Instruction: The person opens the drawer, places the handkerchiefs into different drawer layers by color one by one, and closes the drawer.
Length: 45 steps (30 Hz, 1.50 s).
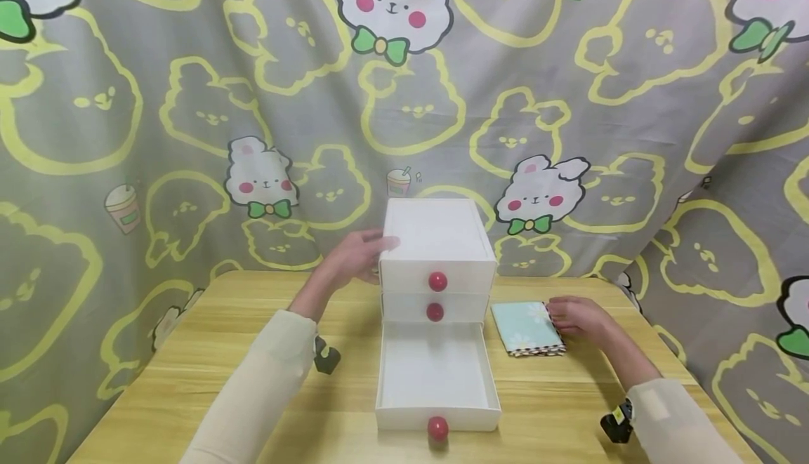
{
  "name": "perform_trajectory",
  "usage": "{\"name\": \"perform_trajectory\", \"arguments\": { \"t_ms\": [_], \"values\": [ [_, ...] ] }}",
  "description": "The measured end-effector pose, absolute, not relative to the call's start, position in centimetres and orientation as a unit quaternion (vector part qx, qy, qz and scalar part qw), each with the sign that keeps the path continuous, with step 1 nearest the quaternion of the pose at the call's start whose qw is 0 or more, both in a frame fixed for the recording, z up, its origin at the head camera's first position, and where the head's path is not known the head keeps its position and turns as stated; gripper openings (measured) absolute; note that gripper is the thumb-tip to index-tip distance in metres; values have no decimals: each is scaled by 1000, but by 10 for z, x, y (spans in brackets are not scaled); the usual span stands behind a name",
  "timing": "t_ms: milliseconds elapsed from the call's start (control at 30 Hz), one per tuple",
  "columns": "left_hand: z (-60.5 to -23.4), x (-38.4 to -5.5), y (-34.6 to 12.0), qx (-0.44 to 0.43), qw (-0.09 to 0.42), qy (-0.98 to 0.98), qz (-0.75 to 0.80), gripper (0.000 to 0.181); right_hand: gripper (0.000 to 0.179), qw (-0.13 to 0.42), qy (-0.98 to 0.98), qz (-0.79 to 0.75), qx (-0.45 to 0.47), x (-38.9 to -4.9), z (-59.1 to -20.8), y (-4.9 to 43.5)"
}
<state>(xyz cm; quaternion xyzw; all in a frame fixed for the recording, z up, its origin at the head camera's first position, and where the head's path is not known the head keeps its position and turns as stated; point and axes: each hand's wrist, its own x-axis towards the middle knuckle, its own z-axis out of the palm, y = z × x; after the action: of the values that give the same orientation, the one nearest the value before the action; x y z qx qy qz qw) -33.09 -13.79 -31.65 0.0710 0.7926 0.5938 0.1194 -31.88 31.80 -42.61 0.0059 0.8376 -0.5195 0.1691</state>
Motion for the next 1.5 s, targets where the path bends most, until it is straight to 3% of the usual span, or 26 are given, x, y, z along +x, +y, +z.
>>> {"name": "perform_trajectory", "arguments": {
  "t_ms": [633, 867, 1133, 1500],
  "values": [
    [-316, -329, -137, 67, 119, 793, 594, 78, 71, 128, 885, -445, 51, -323, -442, 313],
    [-314, -327, -138, 72, 119, 795, 591, 79, 24, 105, 902, -416, 46, -325, -448, 308],
    [-315, -329, -138, 73, 120, 795, 590, 79, 49, 97, 905, -410, 58, -325, -450, 305],
    [-316, -329, -138, 71, 120, 795, 590, 78, 34, 101, 897, -422, 88, -326, -448, 303]
  ]
}}
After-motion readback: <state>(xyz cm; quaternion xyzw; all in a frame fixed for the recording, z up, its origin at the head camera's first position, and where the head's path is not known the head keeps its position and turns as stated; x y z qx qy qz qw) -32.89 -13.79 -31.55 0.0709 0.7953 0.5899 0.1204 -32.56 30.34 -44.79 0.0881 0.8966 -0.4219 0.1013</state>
